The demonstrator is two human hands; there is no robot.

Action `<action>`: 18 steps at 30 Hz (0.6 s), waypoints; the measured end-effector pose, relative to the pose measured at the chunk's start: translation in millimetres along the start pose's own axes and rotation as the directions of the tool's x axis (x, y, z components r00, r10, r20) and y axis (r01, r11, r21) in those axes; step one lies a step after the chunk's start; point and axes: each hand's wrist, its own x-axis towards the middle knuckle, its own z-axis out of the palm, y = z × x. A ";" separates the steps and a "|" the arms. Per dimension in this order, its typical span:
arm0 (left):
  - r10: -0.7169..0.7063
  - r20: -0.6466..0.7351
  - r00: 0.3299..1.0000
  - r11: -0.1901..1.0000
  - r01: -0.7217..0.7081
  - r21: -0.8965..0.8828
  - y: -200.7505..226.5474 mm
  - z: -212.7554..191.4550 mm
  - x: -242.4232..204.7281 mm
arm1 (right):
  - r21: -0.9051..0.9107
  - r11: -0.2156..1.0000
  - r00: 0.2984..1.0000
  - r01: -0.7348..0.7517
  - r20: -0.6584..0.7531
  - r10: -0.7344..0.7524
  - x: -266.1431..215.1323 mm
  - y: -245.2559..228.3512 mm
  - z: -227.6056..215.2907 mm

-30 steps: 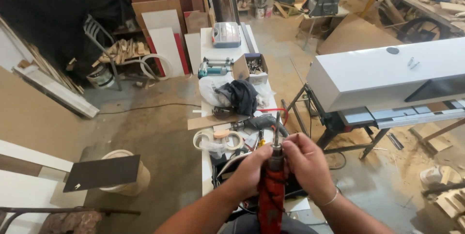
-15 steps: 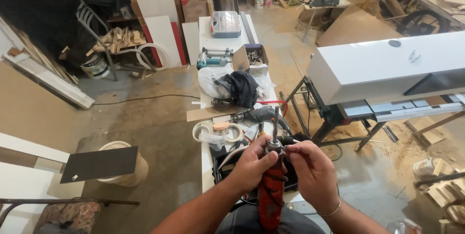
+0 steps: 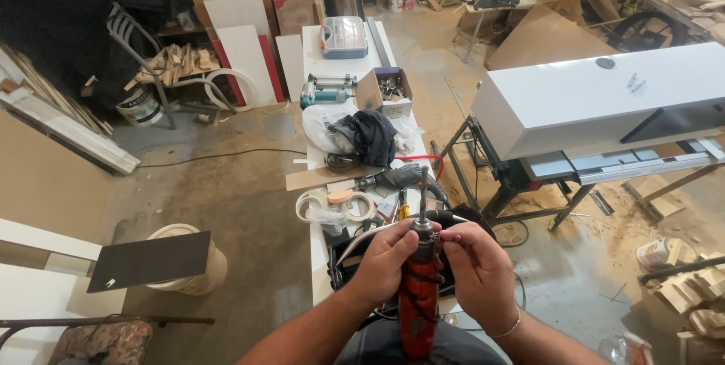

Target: The person prepares to adjust cabinet hardware by searching through a tool bag, retrieving a power drill, and selecting a bit from a screwdriver bit set.

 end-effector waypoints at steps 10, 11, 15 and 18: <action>-0.043 -0.090 0.995 0.998 0.048 0.046 -8.6 -2.5 -0.7 | -0.223 0.932 0.954 0.284 -0.030 -0.298 9.3 -13.7 2.4; 0.059 0.048 0.997 0.996 -0.062 0.069 -2.2 2.7 -2.9 | -0.287 0.857 0.894 0.427 -0.005 -0.447 11.6 -15.5 2.7; 0.105 0.078 0.991 0.931 -0.125 0.343 20.0 21.5 -1.1 | -0.282 0.844 0.884 0.457 0.040 -0.466 0.3 -0.9 8.1; 0.072 -0.001 0.997 0.960 -0.069 0.272 28.1 36.1 -0.7 | -0.231 0.881 0.908 0.412 0.190 -0.374 12.2 -18.8 -5.9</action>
